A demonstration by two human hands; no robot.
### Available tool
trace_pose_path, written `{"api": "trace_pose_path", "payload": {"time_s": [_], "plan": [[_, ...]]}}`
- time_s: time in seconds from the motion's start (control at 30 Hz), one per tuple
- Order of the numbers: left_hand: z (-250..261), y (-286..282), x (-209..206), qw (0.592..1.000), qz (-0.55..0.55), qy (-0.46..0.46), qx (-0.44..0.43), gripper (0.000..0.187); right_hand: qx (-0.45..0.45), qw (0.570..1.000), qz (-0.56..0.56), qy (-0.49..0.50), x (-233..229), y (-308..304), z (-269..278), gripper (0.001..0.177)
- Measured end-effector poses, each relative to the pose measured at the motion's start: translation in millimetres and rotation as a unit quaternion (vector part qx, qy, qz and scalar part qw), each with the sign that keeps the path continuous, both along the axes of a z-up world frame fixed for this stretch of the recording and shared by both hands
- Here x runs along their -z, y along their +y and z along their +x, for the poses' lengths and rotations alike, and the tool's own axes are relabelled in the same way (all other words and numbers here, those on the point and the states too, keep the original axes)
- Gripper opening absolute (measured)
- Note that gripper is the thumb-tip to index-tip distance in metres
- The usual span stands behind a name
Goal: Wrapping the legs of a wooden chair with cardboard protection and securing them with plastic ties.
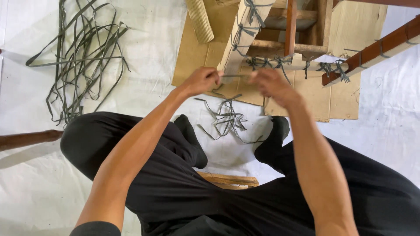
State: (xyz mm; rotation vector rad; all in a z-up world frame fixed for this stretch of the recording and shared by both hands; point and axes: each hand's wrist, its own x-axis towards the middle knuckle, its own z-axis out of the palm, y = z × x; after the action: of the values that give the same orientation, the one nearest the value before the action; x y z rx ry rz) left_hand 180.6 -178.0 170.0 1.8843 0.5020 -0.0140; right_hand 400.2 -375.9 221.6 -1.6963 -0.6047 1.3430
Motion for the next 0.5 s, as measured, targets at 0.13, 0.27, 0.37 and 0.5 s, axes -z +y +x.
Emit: {"api": "trace_pose_path", "payload": {"time_s": [0.13, 0.27, 0.37, 0.5], "plan": [[8, 39, 24, 0.984, 0.111, 0.043, -0.130, 0.024, 0.321, 0.935, 0.084, -0.124, 29, -11, 84, 0.013], [43, 67, 2, 0.959, 0.178, -0.117, -0.189, 0.012, 0.302, 0.914, 0.106, -0.249, 37, 43, 102, 0.016], [83, 76, -29, 0.930, 0.193, -0.264, -0.167, 0.037, 0.058, 0.860, 0.118, -0.493, 54, 90, 98, 0.015], [113, 87, -21, 0.946, 0.273, -0.172, -0.008, 0.042, -0.041, 0.934, 0.139, -0.327, 52, 113, 77, 0.017]]}}
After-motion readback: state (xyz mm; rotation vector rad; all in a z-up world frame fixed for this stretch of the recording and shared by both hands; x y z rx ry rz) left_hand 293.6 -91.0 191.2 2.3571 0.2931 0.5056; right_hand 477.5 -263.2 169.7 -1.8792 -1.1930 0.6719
